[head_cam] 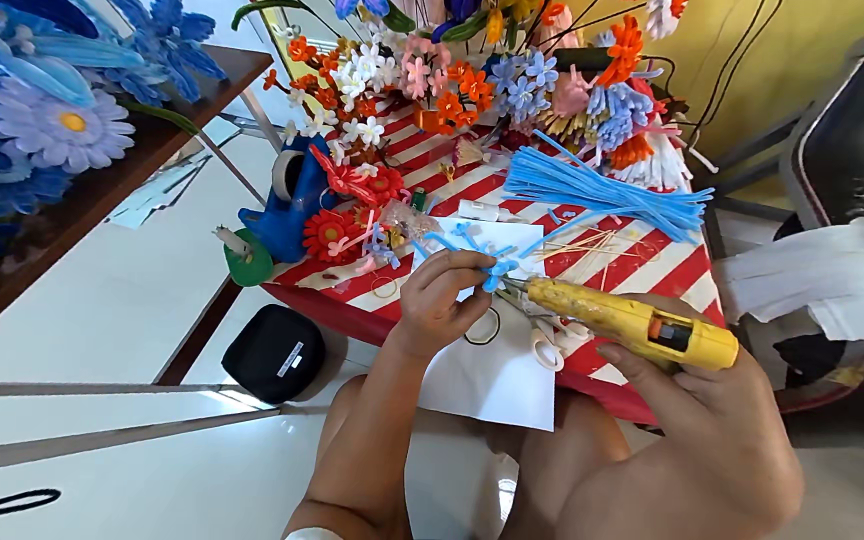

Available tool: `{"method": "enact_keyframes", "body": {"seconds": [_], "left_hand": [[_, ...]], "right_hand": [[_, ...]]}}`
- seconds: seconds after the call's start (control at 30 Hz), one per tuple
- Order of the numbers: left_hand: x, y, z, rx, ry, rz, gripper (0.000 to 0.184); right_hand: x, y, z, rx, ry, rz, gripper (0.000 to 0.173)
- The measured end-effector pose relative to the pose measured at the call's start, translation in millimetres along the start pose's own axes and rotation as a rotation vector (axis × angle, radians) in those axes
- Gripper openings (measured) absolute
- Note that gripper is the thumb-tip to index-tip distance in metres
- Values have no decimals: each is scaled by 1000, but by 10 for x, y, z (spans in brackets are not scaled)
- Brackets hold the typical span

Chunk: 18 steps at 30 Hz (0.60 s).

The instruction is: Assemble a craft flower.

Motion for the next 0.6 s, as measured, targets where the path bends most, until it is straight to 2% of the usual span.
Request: {"method": "enact_keyframes", "body": {"seconds": [0.23,0.47,0.6], "left_hand": [[19,-9,-10,-27,13,8,7],[3,36,-93,-157,153,97,10],[0,29,-82,-130,130,102,10]], "right_hand": [[-31,82,-27,-6,13,-2,30],[-66,148,-27,6,17,37,30],[-59,156,-26,62,25,35,31]]}}
Point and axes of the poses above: each hand's wrist, its own x-axis towards the middle knuckle, its own y-axis out of the back of the hand, z = x × y, the point moved 8 cm from there along x, towards the middle knuckle, and after that the axes turned 8 degrees about -x, right-handed, at the moved point
